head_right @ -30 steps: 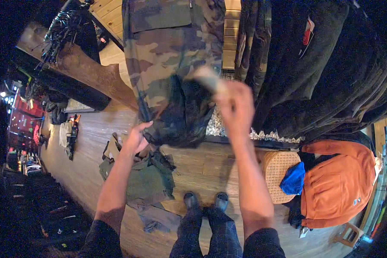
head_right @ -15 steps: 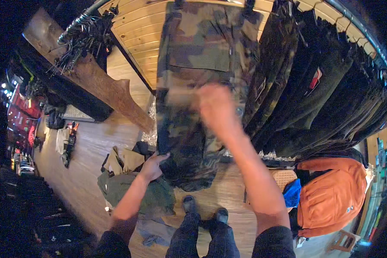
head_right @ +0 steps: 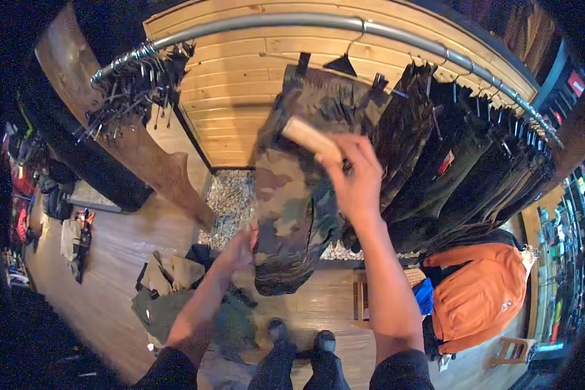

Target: Brushing camouflage and solid-colored pants to remove debris before hanging them on a retail display rack.

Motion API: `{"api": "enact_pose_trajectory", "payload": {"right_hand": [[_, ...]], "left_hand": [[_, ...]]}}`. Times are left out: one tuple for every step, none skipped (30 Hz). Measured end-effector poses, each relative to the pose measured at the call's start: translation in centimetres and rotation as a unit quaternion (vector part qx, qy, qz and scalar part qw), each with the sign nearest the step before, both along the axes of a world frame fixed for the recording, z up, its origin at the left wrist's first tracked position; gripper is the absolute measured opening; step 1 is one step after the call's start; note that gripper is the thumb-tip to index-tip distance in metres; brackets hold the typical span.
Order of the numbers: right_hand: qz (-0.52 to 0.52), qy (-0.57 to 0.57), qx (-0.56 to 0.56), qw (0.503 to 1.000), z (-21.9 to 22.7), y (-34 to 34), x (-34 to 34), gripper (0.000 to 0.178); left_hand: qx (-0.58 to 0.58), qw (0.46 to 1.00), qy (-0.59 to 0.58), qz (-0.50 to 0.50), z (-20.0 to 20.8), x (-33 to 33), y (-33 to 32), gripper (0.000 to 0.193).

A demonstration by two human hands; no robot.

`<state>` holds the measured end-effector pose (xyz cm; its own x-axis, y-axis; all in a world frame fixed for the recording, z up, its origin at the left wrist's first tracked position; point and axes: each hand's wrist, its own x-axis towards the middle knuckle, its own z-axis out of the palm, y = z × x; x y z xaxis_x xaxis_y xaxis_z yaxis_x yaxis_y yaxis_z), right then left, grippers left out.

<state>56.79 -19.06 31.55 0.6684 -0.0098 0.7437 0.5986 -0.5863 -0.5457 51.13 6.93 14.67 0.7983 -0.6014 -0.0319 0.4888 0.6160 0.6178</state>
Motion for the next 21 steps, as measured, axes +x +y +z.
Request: {"api": "enact_pose_trajectory", "payload": {"right_hand": [[0.031, -0.003, -0.024, 0.999, 0.0, 0.6, -0.3, 0.027], [0.062, 0.043, -0.046, 0.996, 0.1, 1.0, -0.7, 0.029], [0.087, 0.059, -0.076, 0.992, 0.1, 1.8, -0.9, 0.032], [0.122, 0.066, -0.091, 0.986, 0.1, 2.5, -0.4, 0.033], [0.148, 0.075, -0.110, 0.980, -0.1, 2.5, 0.2, 0.034], [0.124, 0.079, -0.150, 0.978, 0.1, 1.9, 1.2, 0.031], [0.072, 0.021, -0.181, 0.981, -0.3, 0.4, 3.3, 0.028], [0.020, -0.003, -0.141, 0.990, 0.8, -0.9, 4.6, 0.028], [-0.031, -0.031, -0.101, 0.994, 2.2, -1.5, 5.5, 0.028], [-0.130, -0.004, 0.010, 0.992, 2.9, -1.2, 5.8, 0.024], [-0.131, -0.007, 0.011, 0.991, 2.6, -0.8, 6.3, 0.024], [-0.027, -0.022, -0.082, 0.996, 1.9, -0.4, 6.6, 0.022], [0.076, -0.037, -0.173, 0.981, 1.4, -0.1, 6.7, 0.021], [0.108, -0.015, -0.212, 0.971, 1.9, 0.9, 5.9, 0.019], [0.104, -0.016, -0.214, 0.971, 2.6, 0.2, 6.5, 0.019], [0.027, -0.034, -0.167, 0.985, 3.5, -1.2, 7.5, 0.021], [-0.050, -0.052, -0.119, 0.990, 4.5, -1.7, 7.8, 0.023], [-0.138, -0.035, 0.006, 0.990, 4.8, -1.0, 7.8, 0.022], [-0.143, -0.036, 0.005, 0.989, 4.3, -0.4, 7.8, 0.022], [-0.048, -0.032, -0.104, 0.993, 3.2, 0.5, 7.6, 0.023], [0.048, -0.025, -0.210, 0.976, 2.5, 1.4, 7.2, 0.025]], "left_hand": [[0.000, 1.000, -0.006, 0.000, 0.2, 1.6, 0.4, 0.049], [0.050, 0.997, 0.007, -0.054, 0.7, 3.0, -0.2, 0.051], [0.105, 0.989, 0.017, -0.103, 1.0, 4.2, -0.2, 0.054], [0.148, 0.977, 0.020, -0.155, -0.2, 5.3, 1.2, 0.053], [0.145, 0.976, 0.013, -0.163, 0.5, 6.2, 0.7, 0.053], [0.222, 0.964, -0.064, -0.133, 1.7, 6.6, 0.0, 0.053], [0.296, 0.940, -0.140, -0.100, 2.6, 7.1, -0.9, 0.055], [0.181, 0.978, -0.097, -0.043, 3.2, 7.5, -2.3, 0.050], [0.179, 0.978, -0.101, -0.048, 4.2, 7.8, -3.1, 0.050], [0.288, 0.944, -0.160, -0.029, 5.3, 8.1, -3.8, 0.047], [0.396, 0.893, -0.216, -0.005, 5.8, 8.6, -3.8, 0.045], [0.337, 0.920, -0.196, -0.038, 5.2, 8.9, -3.7, 0.043], [0.337, 0.919, -0.200, -0.039, 4.9, 8.9, -3.4, 0.043], [0.337, 0.922, -0.186, -0.035, 4.5, 8.7, -3.1, 0.041], [0.337, 0.925, -0.172, -0.031, 4.2, 8.8, -2.9, 0.040], [0.326, 0.926, -0.187, -0.037, 3.9, 9.2, -2.7, 0.038], [0.324, 0.926, -0.190, -0.039, 3.7, 9.4, -2.5, 0.038], [0.344, 0.916, -0.204, -0.031, 3.5, 9.6, -2.5, 0.037], [0.364, 0.905, -0.219, -0.023, 3.3, 9.7, -2.7, 0.037], [0.365, 0.904, -0.222, -0.026, 3.1, 9.8, -2.6, 0.037], [0.347, 0.910, -0.225, -0.025, 2.8, 9.8, -2.4, 0.036]]}}
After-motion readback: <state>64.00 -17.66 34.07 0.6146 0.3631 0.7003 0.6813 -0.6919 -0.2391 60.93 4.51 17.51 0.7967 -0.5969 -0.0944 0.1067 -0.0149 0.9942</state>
